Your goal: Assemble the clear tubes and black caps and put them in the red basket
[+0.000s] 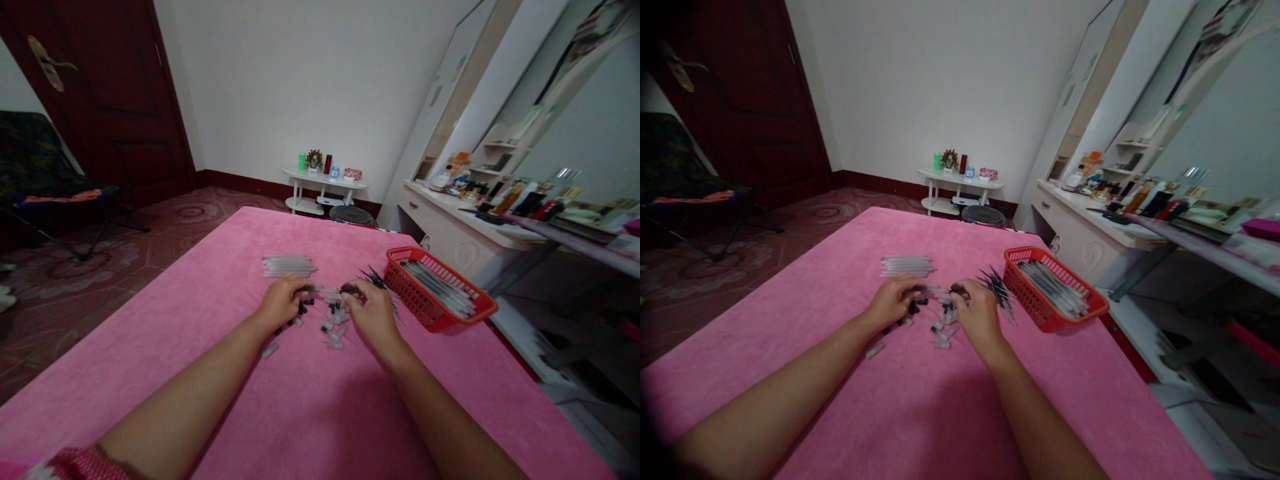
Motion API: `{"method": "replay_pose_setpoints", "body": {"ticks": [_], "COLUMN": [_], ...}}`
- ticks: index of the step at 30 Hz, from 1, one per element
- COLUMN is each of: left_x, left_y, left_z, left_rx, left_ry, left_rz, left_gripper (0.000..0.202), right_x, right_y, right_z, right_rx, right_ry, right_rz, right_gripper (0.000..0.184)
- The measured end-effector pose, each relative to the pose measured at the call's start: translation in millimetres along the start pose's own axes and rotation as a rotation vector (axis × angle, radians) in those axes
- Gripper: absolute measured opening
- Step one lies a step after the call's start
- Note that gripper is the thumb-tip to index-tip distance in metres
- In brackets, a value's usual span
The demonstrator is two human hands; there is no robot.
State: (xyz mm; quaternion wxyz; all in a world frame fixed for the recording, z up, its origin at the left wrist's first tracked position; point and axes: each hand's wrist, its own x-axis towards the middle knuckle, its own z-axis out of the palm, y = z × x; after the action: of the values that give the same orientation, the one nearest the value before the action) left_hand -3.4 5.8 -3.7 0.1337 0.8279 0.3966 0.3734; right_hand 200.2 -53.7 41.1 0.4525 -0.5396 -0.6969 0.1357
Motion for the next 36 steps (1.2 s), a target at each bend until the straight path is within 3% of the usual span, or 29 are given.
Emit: {"method": "replay_pose_setpoints", "body": {"ticks": [17, 22, 29, 36], "left_x": [-0.8, -0.6, -0.7, -0.6], "left_y": [3.0, 4.8, 4.5, 4.4], "left_z": [0.6, 0.7, 1.4, 0.3], "left_rx": [0.01, 0.002, -0.01, -0.007], "left_ry": [-0.041, -0.046, -0.047, -0.046], "left_rz": [0.022, 0.023, 0.036, 0.015], "left_gripper": [0.023, 0.022, 0.019, 0.021], "right_x": [-2.1, -2.8, -5.4, -5.4], "right_y": [2.6, 0.5, -1.5, 0.7], "right_z": [0.6, 0.2, -2.8, -0.4], "right_rx": [-0.146, -0.159, -0.336, -0.257], "right_ry": [-0.03, -0.043, -0.094, -0.098], "right_rz": [-0.122, -0.096, -0.008, -0.041], "right_gripper": [0.012, 0.011, 0.036, 0.011]}}
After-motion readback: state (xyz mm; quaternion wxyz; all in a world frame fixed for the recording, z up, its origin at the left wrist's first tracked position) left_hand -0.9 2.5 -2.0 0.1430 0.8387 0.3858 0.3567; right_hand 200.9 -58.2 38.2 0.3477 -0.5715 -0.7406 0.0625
